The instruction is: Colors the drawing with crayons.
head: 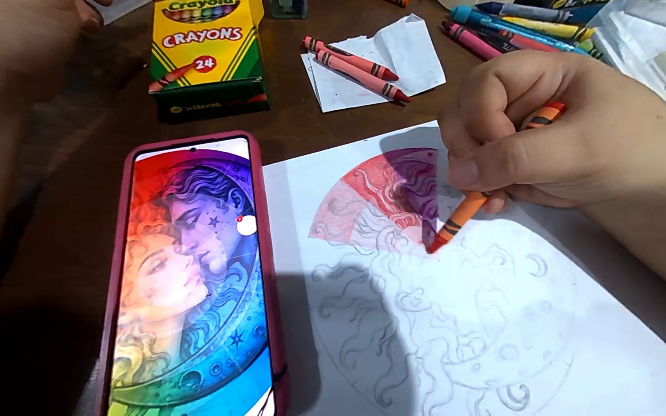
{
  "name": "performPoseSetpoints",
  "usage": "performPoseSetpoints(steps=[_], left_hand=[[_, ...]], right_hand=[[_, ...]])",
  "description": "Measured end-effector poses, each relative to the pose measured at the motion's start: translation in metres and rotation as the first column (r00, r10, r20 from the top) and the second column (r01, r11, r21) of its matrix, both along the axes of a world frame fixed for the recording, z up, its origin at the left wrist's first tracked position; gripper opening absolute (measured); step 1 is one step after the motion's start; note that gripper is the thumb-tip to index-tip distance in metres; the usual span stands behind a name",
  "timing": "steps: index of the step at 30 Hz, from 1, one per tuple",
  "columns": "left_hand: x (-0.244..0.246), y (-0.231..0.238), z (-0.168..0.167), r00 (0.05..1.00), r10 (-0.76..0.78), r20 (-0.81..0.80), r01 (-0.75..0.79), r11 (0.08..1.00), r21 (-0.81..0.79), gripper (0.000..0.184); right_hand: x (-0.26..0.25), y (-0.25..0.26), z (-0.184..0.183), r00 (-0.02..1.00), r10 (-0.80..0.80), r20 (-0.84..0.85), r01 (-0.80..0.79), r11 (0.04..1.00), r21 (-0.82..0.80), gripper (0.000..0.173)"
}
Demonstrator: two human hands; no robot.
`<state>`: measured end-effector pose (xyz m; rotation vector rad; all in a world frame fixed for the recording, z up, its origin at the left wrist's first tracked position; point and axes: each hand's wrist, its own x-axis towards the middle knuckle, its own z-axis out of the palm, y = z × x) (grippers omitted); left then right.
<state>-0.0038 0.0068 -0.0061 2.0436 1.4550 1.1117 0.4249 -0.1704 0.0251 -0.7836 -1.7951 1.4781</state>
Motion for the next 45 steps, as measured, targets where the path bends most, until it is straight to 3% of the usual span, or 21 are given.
performPoseSetpoints(steps=[9,13,16,19,26,39,45], left_hand=[[-0.004,-0.001,0.000,0.994,0.027,-0.110,-0.030,0.999,-0.023,0.007],[-0.004,-0.001,-0.001,0.994,0.045,-0.096,-0.048,0.998,-0.028,0.007],[-0.005,-0.001,-0.001,0.983,0.092,-0.157,-0.100,0.994,-0.044,0.002],[-0.007,-0.003,-0.001,0.977,0.124,-0.172,-0.138,0.988,-0.070,0.005],[-0.006,-0.002,-0.001,0.985,0.133,-0.108,-0.144,0.985,-0.099,0.009],[-0.008,0.000,-0.001,0.981,0.119,-0.155,-0.127,0.991,-0.041,0.012],[-0.008,0.000,-0.001,0.980,0.131,-0.150,-0.145,0.986,-0.084,0.012]], right_hand=[[0.001,0.001,0.000,1.000,0.009,0.021,-0.010,1.000,0.019,0.030],[0.000,0.032,-0.014,0.985,0.130,-0.113,-0.134,0.991,-0.029,0.023],[0.001,0.005,-0.001,0.999,0.037,0.012,-0.037,0.999,0.009,0.029],[0.000,-0.001,-0.001,1.000,-0.012,-0.010,0.012,1.000,0.018,0.030],[0.000,0.001,-0.002,1.000,0.010,-0.019,-0.010,1.000,0.020,0.030],[0.001,0.001,-0.001,1.000,0.021,0.008,-0.021,0.999,0.042,0.030],[0.001,0.000,-0.001,1.000,0.018,0.007,-0.018,0.999,0.038,0.030]])
